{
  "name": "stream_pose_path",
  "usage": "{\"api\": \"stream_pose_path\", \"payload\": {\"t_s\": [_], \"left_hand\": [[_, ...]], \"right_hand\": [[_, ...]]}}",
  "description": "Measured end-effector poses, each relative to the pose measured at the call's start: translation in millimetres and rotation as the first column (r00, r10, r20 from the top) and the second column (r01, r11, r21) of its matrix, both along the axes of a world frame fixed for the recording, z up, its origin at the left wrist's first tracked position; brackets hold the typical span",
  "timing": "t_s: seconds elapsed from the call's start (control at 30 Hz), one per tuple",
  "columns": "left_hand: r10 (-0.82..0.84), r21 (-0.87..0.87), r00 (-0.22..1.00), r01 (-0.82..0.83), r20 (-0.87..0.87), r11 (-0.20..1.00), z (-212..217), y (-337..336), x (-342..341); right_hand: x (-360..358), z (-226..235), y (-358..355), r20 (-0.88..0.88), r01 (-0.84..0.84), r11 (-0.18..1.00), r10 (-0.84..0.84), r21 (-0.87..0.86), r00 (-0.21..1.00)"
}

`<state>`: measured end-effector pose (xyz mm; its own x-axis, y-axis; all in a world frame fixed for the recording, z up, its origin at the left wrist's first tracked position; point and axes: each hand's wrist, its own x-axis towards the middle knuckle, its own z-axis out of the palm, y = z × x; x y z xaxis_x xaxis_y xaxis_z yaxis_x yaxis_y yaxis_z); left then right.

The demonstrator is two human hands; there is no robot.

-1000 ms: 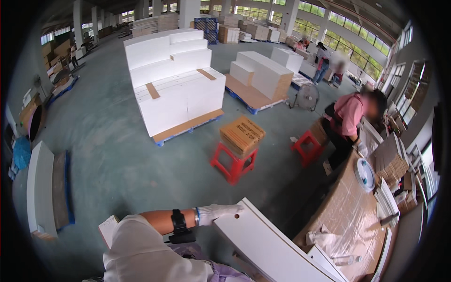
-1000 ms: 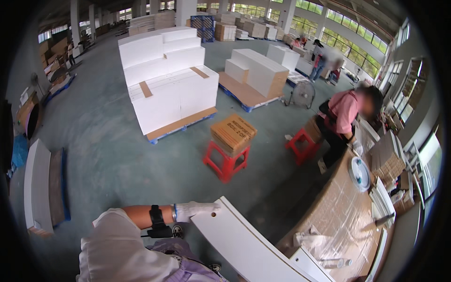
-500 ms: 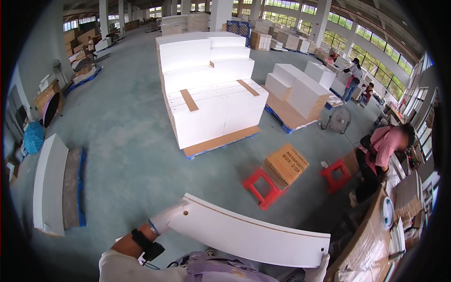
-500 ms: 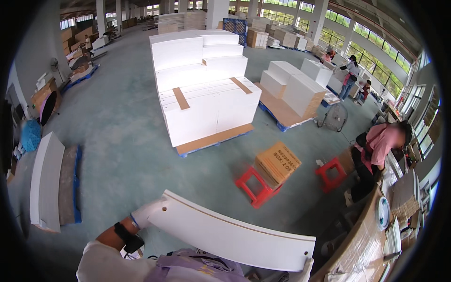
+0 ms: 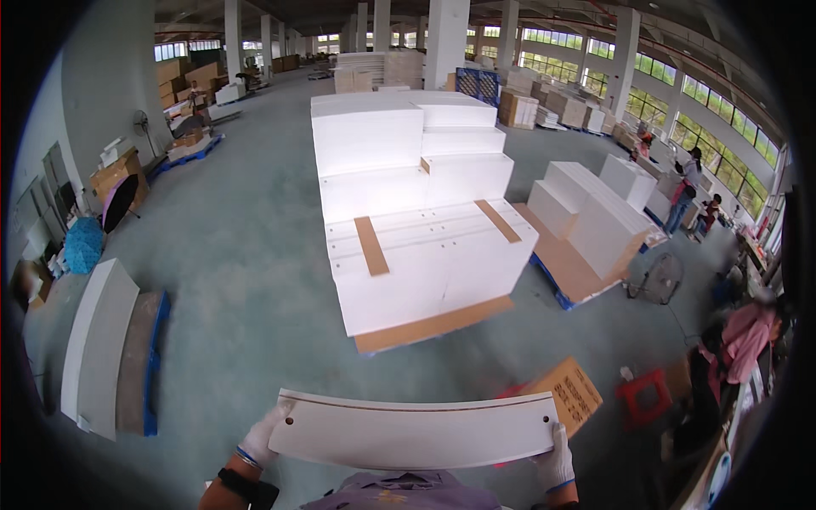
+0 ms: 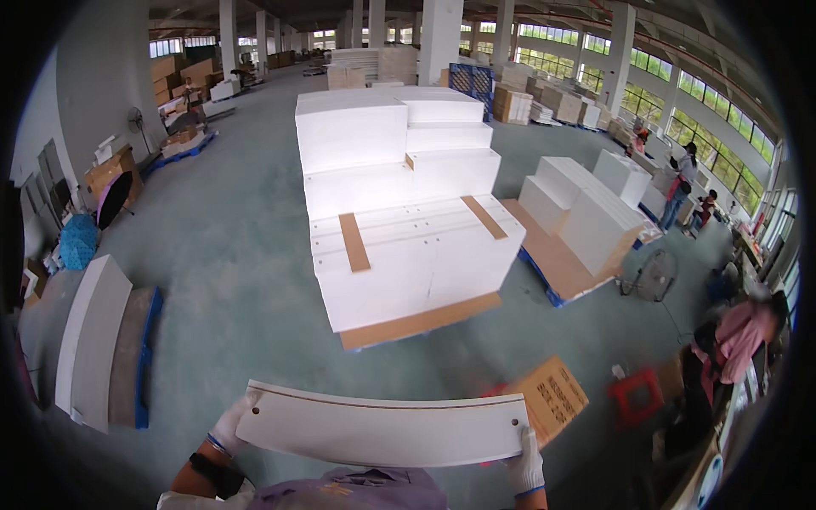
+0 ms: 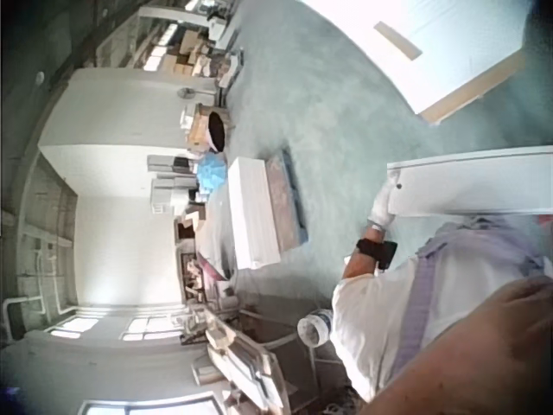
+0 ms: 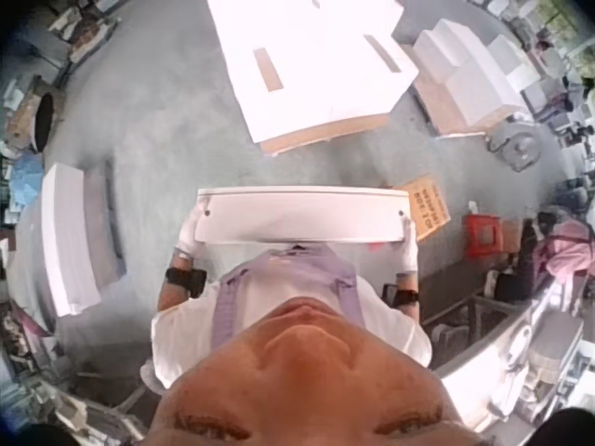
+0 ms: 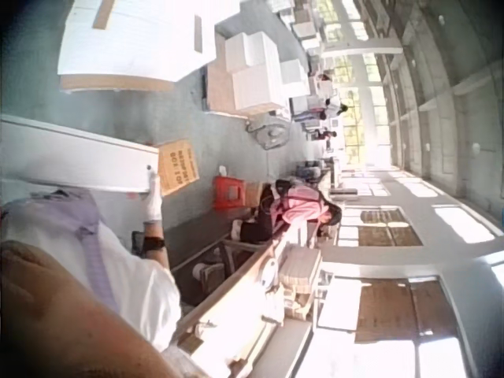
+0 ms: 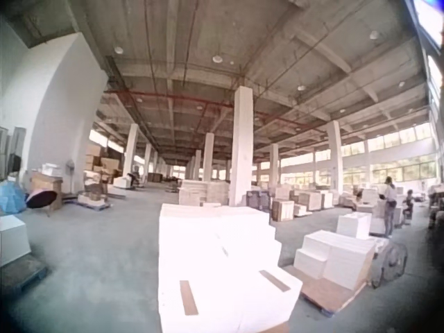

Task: Pick up white furniture panels from a workbench and stack them onto a larger pile in a furniture manufacturing facility.

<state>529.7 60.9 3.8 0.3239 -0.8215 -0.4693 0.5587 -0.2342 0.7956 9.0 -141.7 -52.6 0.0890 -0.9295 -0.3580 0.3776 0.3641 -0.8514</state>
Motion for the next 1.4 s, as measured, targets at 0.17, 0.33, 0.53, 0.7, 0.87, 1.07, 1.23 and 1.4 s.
{"api": "stream_pose_path", "payload": {"t_s": [0.17,0.33,0.53,0.7,0.87,1.07,1.23,1.4], "left_hand": [[0.180,-0.066,0.982,-0.183,-0.054,0.981,9.5,-74.7,34.9],[0.214,-0.042,0.977,-0.215,-0.023,0.976,10.4,-166.3,88.3],[0.104,-0.023,0.994,-0.103,0.024,0.994,4.3,-301.3,169.2],[-0.227,0.004,0.754,0.286,0.616,0.958,9.1,-412.2,201.6],[-0.168,-0.052,0.551,0.360,0.817,0.931,1.1,-519.6,189.0],[-0.095,-0.037,0.921,0.117,0.377,0.992,-5.4,-624.2,118.1],[0.106,0.042,0.994,-0.107,0.025,0.993,-0.9,-695.7,60.5],[0.169,0.060,0.986,-0.169,0.000,0.984,8.7,-740.6,42.4]], "right_hand": [[72.2,19.6,-141.9,-0.013,-0.160,0.986,0.160,-0.042,0.987],[134.4,31.9,-247.5,-0.024,-0.232,0.972,0.231,-0.045,0.973],[202.1,44.9,-339.3,0.057,-0.190,0.969,0.201,-0.158,0.978],[212.2,94.9,-386.2,-0.070,-0.059,0.998,0.061,0.033,0.996],[206.9,94.7,-480.5,-0.180,-0.041,0.997,0.027,-0.071,0.983],[149.7,66.7,-639.8,-0.175,-0.073,0.997,0.068,-0.024,0.982],[108.6,47.1,-780.8,-0.124,-0.350,0.930,0.337,-0.111,0.933],[113.9,33.7,-868.0,-0.139,-0.284,0.959,0.278,-0.023,0.950]]}}
